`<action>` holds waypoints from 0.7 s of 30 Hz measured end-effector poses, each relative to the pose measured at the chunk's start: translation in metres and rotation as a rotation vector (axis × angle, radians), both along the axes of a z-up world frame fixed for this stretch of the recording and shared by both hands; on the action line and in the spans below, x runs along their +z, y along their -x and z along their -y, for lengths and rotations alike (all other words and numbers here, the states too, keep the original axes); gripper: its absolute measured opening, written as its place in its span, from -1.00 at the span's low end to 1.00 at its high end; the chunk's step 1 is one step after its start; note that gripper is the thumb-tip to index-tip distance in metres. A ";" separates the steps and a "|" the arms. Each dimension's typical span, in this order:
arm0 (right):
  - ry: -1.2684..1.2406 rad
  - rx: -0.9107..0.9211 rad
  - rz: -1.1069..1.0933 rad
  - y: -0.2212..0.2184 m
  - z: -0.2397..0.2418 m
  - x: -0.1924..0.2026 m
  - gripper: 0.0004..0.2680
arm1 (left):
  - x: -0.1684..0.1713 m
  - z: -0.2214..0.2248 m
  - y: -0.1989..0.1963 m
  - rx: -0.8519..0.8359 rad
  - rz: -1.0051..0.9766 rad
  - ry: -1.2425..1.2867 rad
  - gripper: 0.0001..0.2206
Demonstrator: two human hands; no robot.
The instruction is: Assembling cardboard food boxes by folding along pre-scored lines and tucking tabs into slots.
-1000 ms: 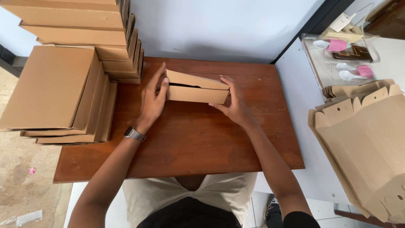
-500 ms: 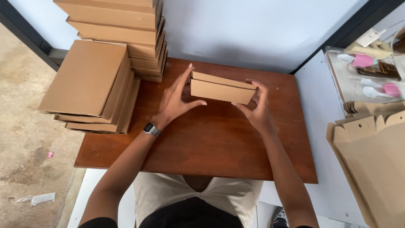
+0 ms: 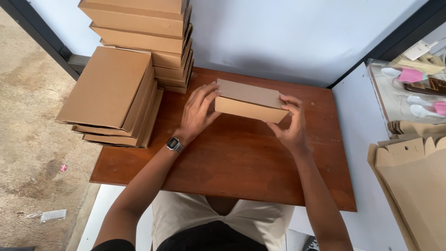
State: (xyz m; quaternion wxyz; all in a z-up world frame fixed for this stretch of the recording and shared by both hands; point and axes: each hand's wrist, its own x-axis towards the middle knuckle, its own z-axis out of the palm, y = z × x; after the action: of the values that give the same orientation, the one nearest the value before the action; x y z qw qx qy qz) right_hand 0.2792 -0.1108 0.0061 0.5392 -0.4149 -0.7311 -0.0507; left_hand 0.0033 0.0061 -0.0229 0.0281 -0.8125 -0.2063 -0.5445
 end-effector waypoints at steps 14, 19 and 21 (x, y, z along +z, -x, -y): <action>-0.111 -0.197 0.282 -0.002 -0.003 0.000 -0.67 | -0.014 0.012 -0.025 -0.165 0.093 -0.146 -0.67; -0.198 -0.236 0.216 0.012 0.005 -0.020 -0.96 | -0.025 0.023 -0.038 -0.175 0.096 -0.219 -0.78; -0.178 -0.219 0.192 0.020 0.005 -0.022 -0.95 | -0.026 0.029 -0.045 -0.160 0.104 -0.230 -0.82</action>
State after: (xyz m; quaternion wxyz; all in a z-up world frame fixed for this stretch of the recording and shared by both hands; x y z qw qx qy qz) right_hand 0.2595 -0.1159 -0.0160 0.4929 -0.4360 -0.7221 -0.2133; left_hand 0.0480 -0.0229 -0.0485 0.0667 -0.7884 -0.0785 -0.6064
